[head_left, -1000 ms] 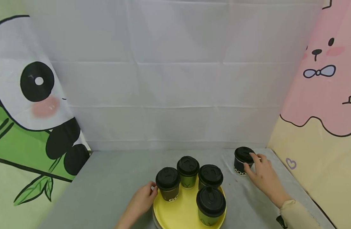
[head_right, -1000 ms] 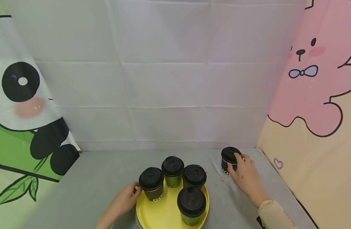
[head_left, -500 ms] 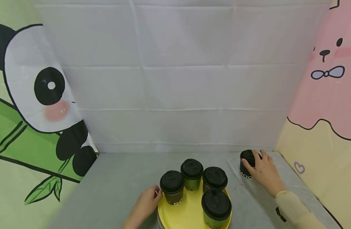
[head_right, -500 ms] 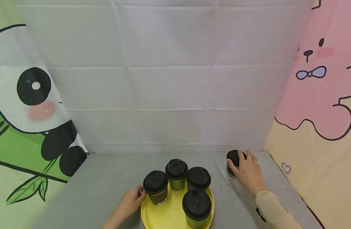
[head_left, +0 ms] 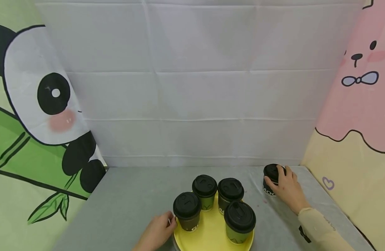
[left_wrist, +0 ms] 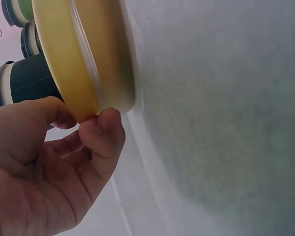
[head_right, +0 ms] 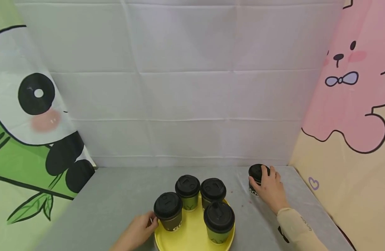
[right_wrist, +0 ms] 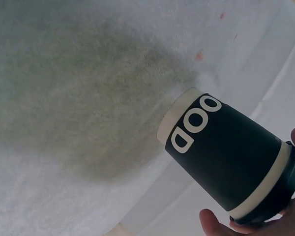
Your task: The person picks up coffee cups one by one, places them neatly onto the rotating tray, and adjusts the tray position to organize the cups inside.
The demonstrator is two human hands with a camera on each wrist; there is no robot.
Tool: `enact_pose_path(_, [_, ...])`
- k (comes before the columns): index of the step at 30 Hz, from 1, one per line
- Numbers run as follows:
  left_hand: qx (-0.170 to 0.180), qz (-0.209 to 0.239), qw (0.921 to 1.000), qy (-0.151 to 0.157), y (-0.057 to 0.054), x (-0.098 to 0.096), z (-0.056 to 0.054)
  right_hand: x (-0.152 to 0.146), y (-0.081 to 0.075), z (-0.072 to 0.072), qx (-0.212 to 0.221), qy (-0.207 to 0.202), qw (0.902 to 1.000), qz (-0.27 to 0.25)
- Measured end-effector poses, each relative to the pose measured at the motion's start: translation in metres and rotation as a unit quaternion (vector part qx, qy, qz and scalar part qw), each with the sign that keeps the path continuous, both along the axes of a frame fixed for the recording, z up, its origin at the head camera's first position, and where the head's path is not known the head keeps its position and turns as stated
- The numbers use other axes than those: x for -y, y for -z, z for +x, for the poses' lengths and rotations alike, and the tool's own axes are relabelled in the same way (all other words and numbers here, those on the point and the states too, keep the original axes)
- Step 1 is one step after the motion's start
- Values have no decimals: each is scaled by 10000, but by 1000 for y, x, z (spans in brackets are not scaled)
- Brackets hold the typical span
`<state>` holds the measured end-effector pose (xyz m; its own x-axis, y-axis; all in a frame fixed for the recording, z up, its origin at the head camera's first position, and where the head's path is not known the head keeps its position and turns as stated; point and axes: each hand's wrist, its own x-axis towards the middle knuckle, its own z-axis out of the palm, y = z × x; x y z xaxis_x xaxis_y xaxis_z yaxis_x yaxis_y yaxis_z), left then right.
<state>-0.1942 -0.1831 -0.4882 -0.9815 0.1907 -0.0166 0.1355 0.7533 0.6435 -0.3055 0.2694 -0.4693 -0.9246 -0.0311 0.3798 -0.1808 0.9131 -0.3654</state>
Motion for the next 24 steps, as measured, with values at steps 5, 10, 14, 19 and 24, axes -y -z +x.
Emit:
enact_pose_path(5, [521, 195, 9985, 7, 1, 0, 6, 1, 5, -1, 12, -21, 10000, -68])
enact_pose_path(10, [680, 315, 9972, 27, 4, -1, 12, 0, 10, 0, -68, -56, 9998, -151])
enact_pose_path(14, [719, 313, 9969, -16, 3, -1, 14, -1, 10, 0, -258, -120, 9994, -213])
enact_pose_path(19, [861, 329, 9957, 17, 2, -1, 18, -1, 7, 0, -448, -180, 9985, -240])
enact_pose_path(24, [946, 376, 9948, 89, -2, -2, 22, -2, 5, 1, -434, -162, 9986, -248])
